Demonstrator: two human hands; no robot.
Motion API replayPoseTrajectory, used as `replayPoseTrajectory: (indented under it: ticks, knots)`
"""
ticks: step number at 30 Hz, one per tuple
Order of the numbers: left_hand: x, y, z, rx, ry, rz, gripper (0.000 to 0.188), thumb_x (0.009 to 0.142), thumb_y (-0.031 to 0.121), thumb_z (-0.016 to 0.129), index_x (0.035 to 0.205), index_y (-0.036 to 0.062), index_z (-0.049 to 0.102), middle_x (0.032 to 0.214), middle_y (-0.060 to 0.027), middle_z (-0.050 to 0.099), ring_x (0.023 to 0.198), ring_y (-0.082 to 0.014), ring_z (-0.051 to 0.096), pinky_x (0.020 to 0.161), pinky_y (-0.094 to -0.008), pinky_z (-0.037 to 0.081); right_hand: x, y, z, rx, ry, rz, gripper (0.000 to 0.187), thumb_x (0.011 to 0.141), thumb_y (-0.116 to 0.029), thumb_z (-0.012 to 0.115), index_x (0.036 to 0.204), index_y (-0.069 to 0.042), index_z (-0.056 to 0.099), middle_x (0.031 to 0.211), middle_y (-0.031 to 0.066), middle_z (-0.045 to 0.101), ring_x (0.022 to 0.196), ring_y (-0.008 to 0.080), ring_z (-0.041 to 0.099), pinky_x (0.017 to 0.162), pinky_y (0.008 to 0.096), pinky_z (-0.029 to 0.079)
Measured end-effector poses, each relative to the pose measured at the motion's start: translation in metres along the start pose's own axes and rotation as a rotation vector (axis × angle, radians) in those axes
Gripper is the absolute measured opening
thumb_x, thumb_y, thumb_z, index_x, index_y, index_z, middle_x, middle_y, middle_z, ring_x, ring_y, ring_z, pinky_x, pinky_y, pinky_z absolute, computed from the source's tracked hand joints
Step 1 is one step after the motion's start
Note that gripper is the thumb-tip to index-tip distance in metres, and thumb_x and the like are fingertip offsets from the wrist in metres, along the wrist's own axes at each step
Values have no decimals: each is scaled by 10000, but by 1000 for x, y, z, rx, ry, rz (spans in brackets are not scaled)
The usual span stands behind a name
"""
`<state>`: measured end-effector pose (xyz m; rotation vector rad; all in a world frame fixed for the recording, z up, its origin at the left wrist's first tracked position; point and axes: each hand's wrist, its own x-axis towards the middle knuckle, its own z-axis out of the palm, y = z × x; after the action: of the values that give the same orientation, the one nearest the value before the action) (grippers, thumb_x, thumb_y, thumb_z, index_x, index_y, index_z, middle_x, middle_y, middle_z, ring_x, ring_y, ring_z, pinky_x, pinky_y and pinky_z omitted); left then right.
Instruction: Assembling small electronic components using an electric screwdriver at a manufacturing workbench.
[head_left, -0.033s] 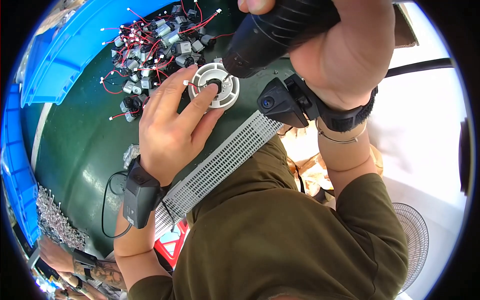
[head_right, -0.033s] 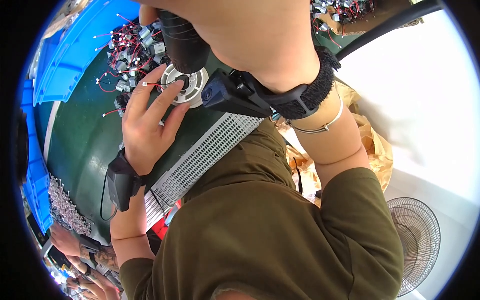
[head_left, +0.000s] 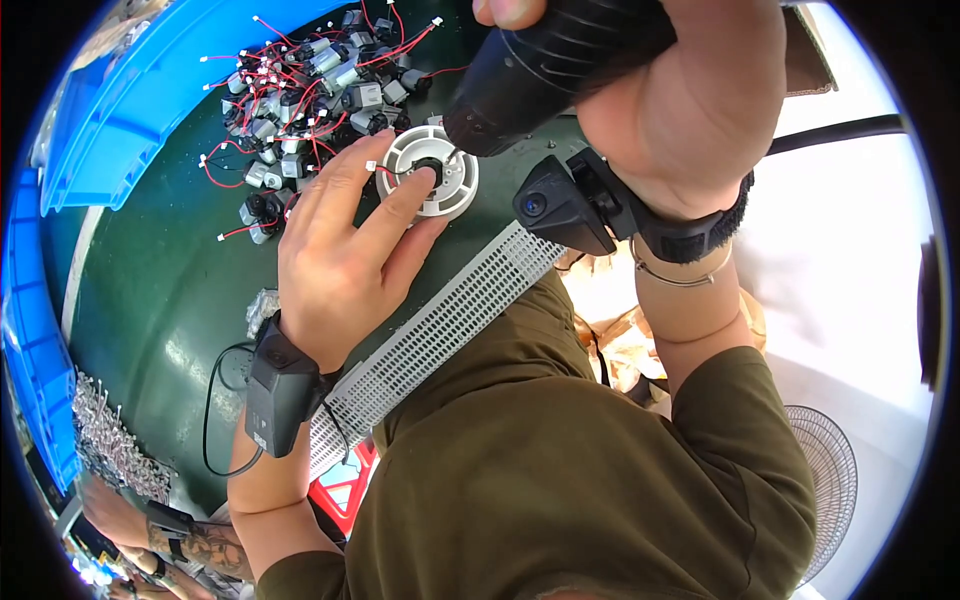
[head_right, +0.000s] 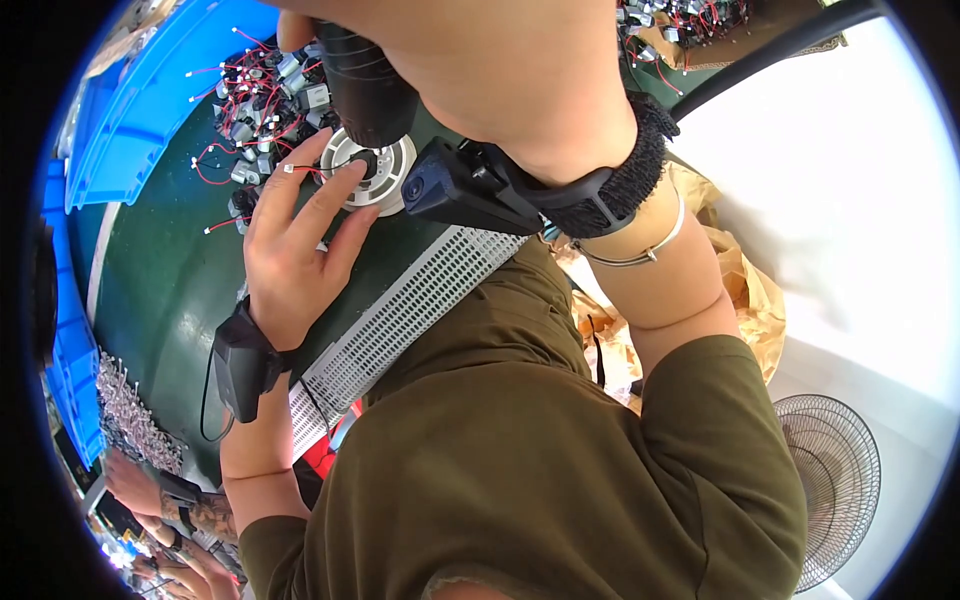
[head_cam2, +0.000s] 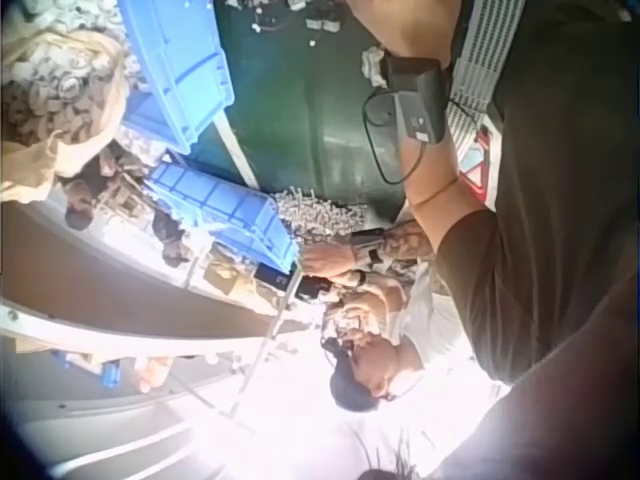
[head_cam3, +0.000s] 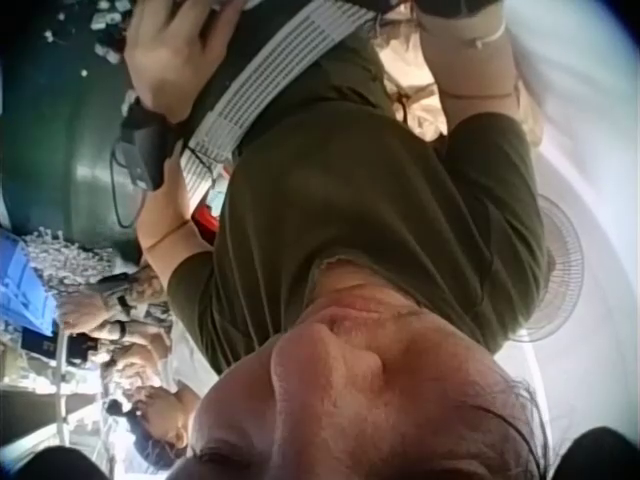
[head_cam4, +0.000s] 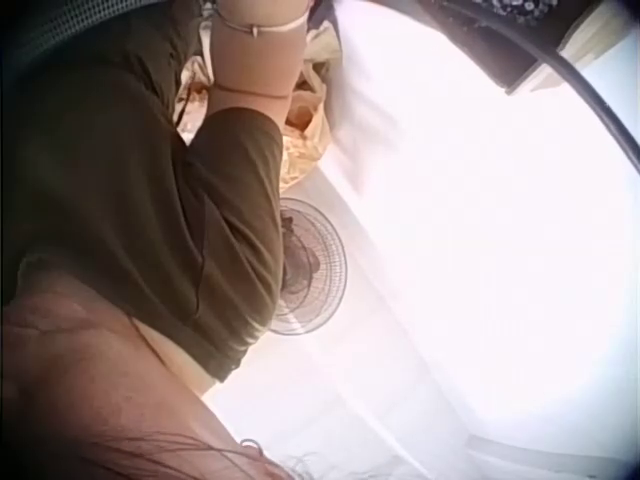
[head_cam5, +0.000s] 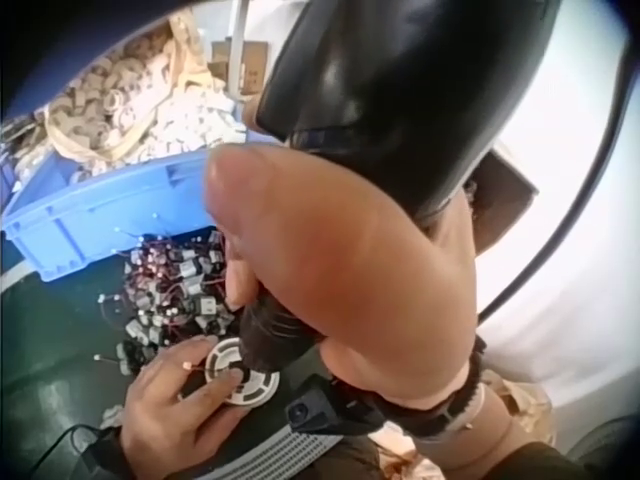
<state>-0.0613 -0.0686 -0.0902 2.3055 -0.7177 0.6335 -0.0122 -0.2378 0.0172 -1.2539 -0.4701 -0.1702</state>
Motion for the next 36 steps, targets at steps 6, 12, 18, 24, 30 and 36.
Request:
replayPoseTrajectory:
  ticks: [6, 12, 18, 24, 30, 36]
  knots:
    - [1, -1, 3, -26, -5, -3, 350, 651, 138, 785, 979, 82, 676, 1132, -152, 591, 968, -314, 602, 776, -392, 510, 19, 21, -26, 560, -451, -53, 538, 960, -326, 408, 1197, 155, 442, 940, 242, 601, 719, 304, 618, 648, 350, 522]
    - [4, -5, 5, 1, -2, 35, 363, 635, 141, 790, 978, 95, 680, 1117, -139, 594, 948, -302, 601, 765, -378, 507, 14, 9, -22, 1190, -98, 681, 710, 946, -498, 269, 1369, 73, 275, 1170, 175, 528, 933, 305, 588, 790, 359, 507]
    - [4, -3, 7, -12, 41, 38, 359, 628, 137, 789, 963, 75, 677, 1085, -154, 597, 911, -296, 600, 753, -389, 501, 10, -11, 14, -530, -138, 222, 596, 954, -428, 330, 1272, 70, 410, 1046, 145, 566, 941, 235, 567, 735, 320, 477]
    - [7, 1, 6, -21, 69, 41, 325, 625, 128, 785, 921, 54, 671, 1034, -148, 602, 888, -299, 595, 803, -419, 467, 8, 10, 10, 125, -173, 1, 555, 712, 131, 636, 1231, 83, 445, 858, 102, 573, 620, 159, 568, 579, 272, 467]
    - [-10, -18, -66, 320, 264, -59, 422, 604, 117, 819, 999, 81, 676, 1032, -131, 638, 919, -300, 613, 805, -387, 503, 47, -20, 2, -28, -82, -244, 262, 829, -201, 678, 925, 15, 565, 732, 31, 572, 600, 125, 557, 562, 242, 465]
    - [-112, -175, -216, 772, 105, -832, 347, 829, 333, 659, 1005, 35, 677, 984, -174, 670, 915, -323, 644, 788, -382, 495, 40, 27, -5, -307, 123, -285, 512, 822, -261, 710, 1141, 69, 483, 922, 82, 610, 791, 107, 564, 687, 237, 462]
